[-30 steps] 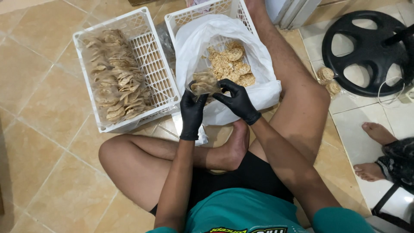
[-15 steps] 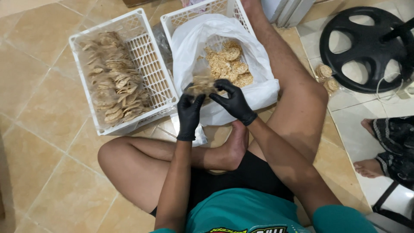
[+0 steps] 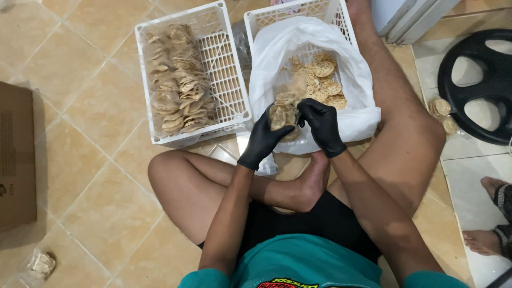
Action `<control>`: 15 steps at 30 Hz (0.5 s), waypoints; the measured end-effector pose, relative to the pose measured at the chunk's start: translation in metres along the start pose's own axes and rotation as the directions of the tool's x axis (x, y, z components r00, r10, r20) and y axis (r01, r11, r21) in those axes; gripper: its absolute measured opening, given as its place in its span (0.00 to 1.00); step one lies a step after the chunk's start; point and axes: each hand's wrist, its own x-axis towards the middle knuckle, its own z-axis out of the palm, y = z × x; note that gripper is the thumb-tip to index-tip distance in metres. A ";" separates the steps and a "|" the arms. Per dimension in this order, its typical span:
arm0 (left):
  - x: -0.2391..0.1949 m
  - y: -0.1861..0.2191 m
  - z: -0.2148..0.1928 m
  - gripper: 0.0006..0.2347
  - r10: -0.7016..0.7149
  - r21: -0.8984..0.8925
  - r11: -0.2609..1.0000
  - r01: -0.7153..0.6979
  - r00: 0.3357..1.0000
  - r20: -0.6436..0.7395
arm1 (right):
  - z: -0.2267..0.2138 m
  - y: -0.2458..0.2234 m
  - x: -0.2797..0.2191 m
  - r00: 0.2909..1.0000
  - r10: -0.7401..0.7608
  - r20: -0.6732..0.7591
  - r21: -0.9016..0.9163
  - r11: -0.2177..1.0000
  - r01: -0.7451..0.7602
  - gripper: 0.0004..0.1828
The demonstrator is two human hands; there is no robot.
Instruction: The person sits on the floor and packs round, flat snacks from a large white bag into small clear plastic bags. They place the filled bags into a white plastic crate. The person wears black gloves and handles the snacks by hand.
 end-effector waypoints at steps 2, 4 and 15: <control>0.004 -0.015 -0.002 0.33 0.010 0.021 1.000 -0.009 1.000 -0.016 | -0.003 0.005 0.003 0.999 0.004 0.032 -0.033 0.999 -0.003 0.03; 0.005 -0.019 -0.007 0.31 0.017 0.043 0.999 -0.016 0.999 -0.034 | -0.001 0.000 0.006 0.998 0.011 0.065 -0.066 0.998 -0.007 0.01; 0.018 -0.012 -0.104 0.31 0.310 0.202 0.935 -0.291 0.949 -0.067 | 0.077 -0.074 0.050 0.898 -0.281 0.339 -0.092 0.940 0.329 0.08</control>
